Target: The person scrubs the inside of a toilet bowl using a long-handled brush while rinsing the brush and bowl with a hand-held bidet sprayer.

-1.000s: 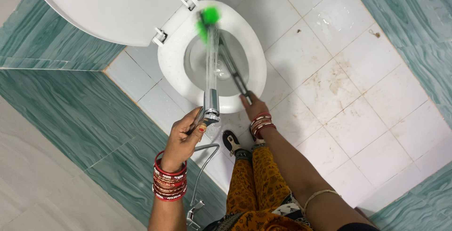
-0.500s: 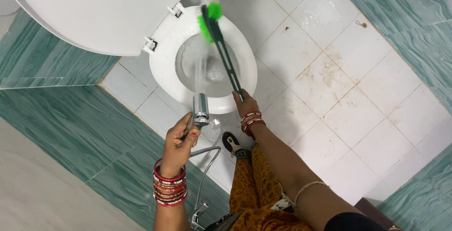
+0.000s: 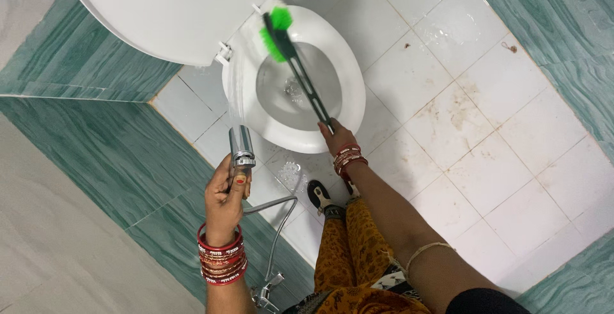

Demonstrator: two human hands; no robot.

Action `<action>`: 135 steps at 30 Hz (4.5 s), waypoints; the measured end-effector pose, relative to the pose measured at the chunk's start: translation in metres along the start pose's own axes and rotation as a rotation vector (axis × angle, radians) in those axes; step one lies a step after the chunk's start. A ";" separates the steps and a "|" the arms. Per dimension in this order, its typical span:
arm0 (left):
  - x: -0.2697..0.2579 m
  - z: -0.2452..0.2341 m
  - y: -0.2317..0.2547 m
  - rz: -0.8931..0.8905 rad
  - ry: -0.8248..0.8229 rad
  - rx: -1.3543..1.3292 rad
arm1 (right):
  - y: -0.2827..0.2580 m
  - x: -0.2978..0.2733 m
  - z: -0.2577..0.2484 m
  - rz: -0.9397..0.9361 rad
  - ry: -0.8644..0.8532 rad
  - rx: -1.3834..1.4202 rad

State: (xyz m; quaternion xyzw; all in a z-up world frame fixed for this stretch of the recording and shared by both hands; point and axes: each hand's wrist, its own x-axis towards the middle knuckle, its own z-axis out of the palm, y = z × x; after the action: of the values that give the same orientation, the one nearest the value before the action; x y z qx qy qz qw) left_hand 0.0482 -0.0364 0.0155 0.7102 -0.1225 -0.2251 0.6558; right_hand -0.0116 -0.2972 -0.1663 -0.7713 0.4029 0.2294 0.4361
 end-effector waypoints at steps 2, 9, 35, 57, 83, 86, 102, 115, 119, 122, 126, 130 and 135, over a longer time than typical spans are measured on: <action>-0.001 -0.001 0.002 -0.024 0.025 -0.005 | 0.000 0.002 0.006 0.094 0.020 0.130; -0.004 -0.005 0.002 -0.027 0.018 -0.055 | 0.034 -0.021 0.019 -0.106 -0.120 -0.256; -0.063 -0.007 -0.018 -0.144 0.021 -0.117 | 0.053 0.029 -0.009 -0.145 -0.128 -0.436; -0.076 -0.017 -0.032 -0.183 0.031 -0.120 | 0.052 0.018 -0.002 -0.201 0.043 -0.323; -0.124 -0.020 -0.030 -0.333 -0.011 0.079 | 0.133 -0.095 0.046 -0.296 -0.167 -0.558; -0.123 -0.020 -0.028 -0.307 -0.041 0.001 | 0.144 -0.134 0.065 -0.370 -0.021 -0.256; -0.097 0.027 -0.044 -0.416 -0.236 0.112 | 0.227 -0.210 -0.001 -0.024 -0.287 -0.265; -0.073 0.104 -0.046 -0.354 -0.505 0.034 | 0.251 -0.174 -0.070 0.231 -0.062 -0.366; -0.069 0.109 -0.048 -0.418 -0.472 -0.038 | 0.268 -0.180 -0.057 0.203 0.000 -0.305; -0.062 0.116 -0.043 -0.419 -0.476 -0.048 | 0.288 -0.198 -0.059 0.124 -0.057 -0.378; -0.050 0.127 -0.034 -0.208 -0.506 -0.098 | 0.279 -0.175 -0.077 0.067 -0.027 -0.421; -0.032 0.133 -0.020 -0.250 -0.484 0.007 | 0.240 -0.110 -0.096 0.123 0.030 -0.399; -0.027 0.117 -0.004 -0.054 -0.430 0.042 | 0.253 -0.125 -0.081 0.102 0.032 -0.370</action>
State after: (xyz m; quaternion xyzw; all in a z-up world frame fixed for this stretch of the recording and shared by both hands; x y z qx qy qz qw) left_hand -0.0321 -0.1262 0.0109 0.6624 -0.2453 -0.3863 0.5931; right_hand -0.2903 -0.3879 -0.1595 -0.8203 0.3996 0.3091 0.2683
